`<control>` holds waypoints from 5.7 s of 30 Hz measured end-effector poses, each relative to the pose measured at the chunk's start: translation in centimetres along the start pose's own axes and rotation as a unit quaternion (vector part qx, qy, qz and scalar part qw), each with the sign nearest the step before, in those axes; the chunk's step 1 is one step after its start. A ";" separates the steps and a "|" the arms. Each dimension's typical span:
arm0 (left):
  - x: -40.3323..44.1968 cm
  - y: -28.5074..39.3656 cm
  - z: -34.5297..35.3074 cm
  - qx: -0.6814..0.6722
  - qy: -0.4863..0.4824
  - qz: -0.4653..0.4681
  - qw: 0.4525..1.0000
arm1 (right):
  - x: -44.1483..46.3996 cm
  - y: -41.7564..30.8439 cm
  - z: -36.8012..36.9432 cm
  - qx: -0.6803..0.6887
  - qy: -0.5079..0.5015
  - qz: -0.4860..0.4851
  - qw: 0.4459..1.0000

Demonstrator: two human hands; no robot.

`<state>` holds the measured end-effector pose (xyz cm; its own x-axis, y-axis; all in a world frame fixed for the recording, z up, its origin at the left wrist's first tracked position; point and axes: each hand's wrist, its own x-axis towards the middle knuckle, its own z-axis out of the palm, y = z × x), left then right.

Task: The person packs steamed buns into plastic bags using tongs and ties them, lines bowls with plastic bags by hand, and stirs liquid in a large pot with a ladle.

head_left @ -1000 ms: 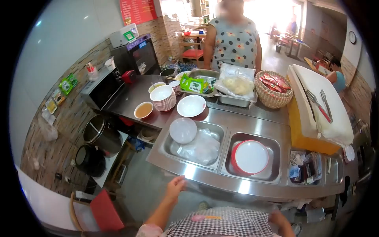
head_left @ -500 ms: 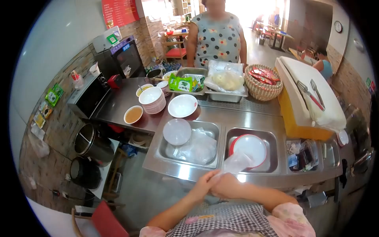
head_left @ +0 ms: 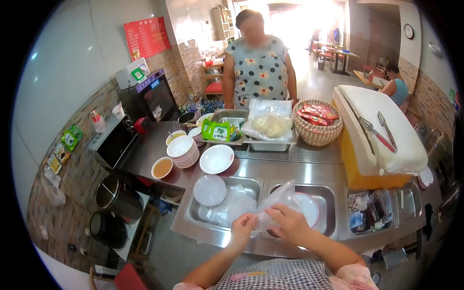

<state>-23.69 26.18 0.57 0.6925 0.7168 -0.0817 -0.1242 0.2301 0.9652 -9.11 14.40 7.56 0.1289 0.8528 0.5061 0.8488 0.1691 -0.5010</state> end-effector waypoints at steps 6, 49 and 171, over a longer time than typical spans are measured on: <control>3.2 1.7 4.2 0.025 -0.036 0.015 0.999 | -2.3 6.5 -0.9 -0.064 0.046 0.006 0.997; 15.7 -3.7 9.8 -0.035 -0.009 -0.074 0.997 | 1.4 21.5 -0.6 0.078 -0.185 0.143 0.969; 29.9 -5.4 7.0 0.271 -0.127 0.153 0.942 | 7.7 28.4 2.2 0.431 -0.100 0.345 0.828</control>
<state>2.68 41.72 -5.34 0.8391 0.4990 0.2167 -0.0120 -0.3812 0.9244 14.89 26.83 -4.36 0.2704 0.9433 -0.1926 -0.0844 -0.1761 -0.9808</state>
